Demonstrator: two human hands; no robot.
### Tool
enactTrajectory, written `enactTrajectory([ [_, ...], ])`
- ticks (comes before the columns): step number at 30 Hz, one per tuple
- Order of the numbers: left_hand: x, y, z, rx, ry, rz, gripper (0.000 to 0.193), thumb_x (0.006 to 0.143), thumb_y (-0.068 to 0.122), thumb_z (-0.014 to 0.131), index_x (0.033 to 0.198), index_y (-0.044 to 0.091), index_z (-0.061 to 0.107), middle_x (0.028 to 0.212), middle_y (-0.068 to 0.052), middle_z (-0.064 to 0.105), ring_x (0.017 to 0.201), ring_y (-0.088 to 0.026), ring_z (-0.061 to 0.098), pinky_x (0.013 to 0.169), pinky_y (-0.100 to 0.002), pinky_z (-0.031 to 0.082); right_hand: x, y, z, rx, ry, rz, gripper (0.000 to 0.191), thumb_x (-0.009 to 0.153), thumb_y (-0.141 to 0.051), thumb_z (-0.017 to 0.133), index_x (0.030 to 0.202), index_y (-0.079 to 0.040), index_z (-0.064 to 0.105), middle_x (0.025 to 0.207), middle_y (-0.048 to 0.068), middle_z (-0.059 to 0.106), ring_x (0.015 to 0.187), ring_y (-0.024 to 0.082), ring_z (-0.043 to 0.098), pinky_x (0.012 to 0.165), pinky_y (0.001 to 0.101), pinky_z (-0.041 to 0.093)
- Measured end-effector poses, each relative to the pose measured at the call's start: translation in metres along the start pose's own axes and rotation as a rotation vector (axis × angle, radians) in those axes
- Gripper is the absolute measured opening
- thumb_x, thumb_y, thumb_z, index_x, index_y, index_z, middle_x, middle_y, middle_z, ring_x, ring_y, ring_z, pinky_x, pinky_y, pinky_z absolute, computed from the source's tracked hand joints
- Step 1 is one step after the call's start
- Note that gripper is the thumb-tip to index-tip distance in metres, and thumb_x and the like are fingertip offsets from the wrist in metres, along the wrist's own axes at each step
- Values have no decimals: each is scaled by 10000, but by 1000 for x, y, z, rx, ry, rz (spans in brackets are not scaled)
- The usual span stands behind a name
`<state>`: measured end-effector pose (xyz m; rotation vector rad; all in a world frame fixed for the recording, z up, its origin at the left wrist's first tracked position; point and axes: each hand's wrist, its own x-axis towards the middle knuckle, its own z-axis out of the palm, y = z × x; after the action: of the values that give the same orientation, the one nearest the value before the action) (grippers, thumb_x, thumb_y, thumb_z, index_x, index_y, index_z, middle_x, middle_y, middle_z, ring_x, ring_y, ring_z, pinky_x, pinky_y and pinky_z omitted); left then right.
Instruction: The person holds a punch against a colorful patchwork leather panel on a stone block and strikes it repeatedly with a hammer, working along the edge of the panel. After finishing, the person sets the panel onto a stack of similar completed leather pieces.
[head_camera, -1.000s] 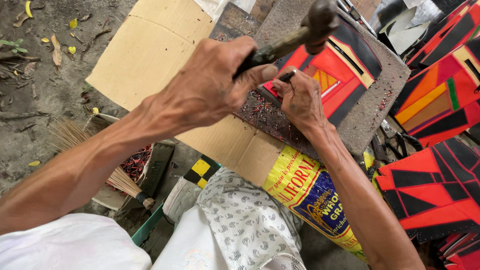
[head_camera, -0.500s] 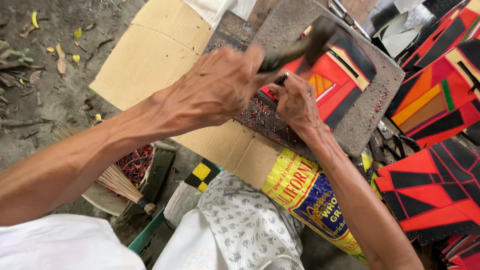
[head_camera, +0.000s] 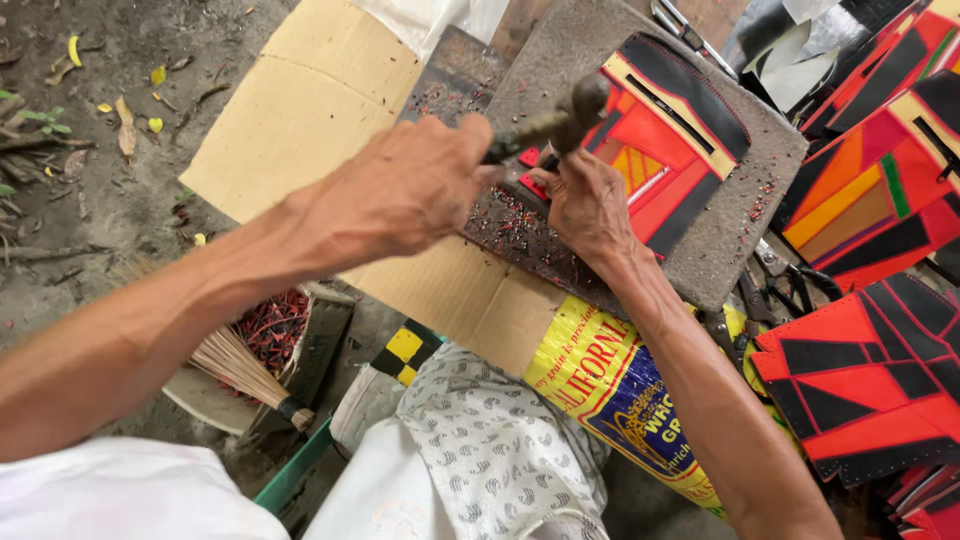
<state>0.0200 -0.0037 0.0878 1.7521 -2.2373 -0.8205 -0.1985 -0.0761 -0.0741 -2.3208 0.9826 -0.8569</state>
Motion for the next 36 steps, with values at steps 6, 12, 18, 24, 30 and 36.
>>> enactTrajectory([
  [6, -12, -35, 20, -33, 47, -53, 416, 1043, 340, 588, 910, -50, 531, 590, -258, 589, 535, -444, 597, 520, -522, 468, -13, 9, 5, 27, 33, 77, 96, 1002, -53, 680, 1002, -3, 598, 871, 175, 663, 763, 305, 699, 675, 398, 537],
  [12, -1, -47, 44, 55, -9, -28, 379, 1032, 306, 569, 917, -52, 524, 607, -282, 605, 567, -467, 614, 557, -548, 486, -22, 33, 9, 516, 103, 373, 283, 1088, -258, 607, 994, -5, 521, 867, 100, 684, 822, 177, 766, 711, 336, 634],
  [18, 18, -51, 55, 162, -157, 14, 347, 1049, 282, 512, 966, -53, 486, 709, -290, 643, 676, -498, 662, 599, -588, 501, -22, 54, 5, 913, 71, 427, 259, 1086, -254, 595, 1062, -3, 535, 934, 102, 670, 872, 226, 749, 772, 366, 678],
  [24, 22, -48, 60, 166, -166, -5, 332, 1056, 278, 502, 976, -42, 466, 764, -297, 665, 735, -510, 670, 639, -592, 526, -29, 30, -7, 782, 97, 393, 230, 1109, -219, 564, 1076, 9, 555, 947, 92, 695, 882, 191, 767, 792, 340, 678],
  [30, 24, -40, 42, -7, -212, -154, 390, 1054, 356, 504, 1012, -31, 533, 752, -278, 663, 698, -485, 673, 652, -584, 514, -24, 7, -8, 428, -17, 313, 154, 1099, -111, 586, 1039, 29, 605, 866, 57, 694, 823, 114, 707, 737, 278, 629],
  [36, 7, -37, 16, 15, -46, -93, 424, 1035, 348, 567, 931, -63, 557, 629, -286, 610, 622, -490, 629, 597, -565, 488, -16, 5, -16, 364, -64, 279, 132, 1090, -70, 528, 1048, 27, 606, 836, 33, 686, 820, 85, 715, 726, 264, 619],
])
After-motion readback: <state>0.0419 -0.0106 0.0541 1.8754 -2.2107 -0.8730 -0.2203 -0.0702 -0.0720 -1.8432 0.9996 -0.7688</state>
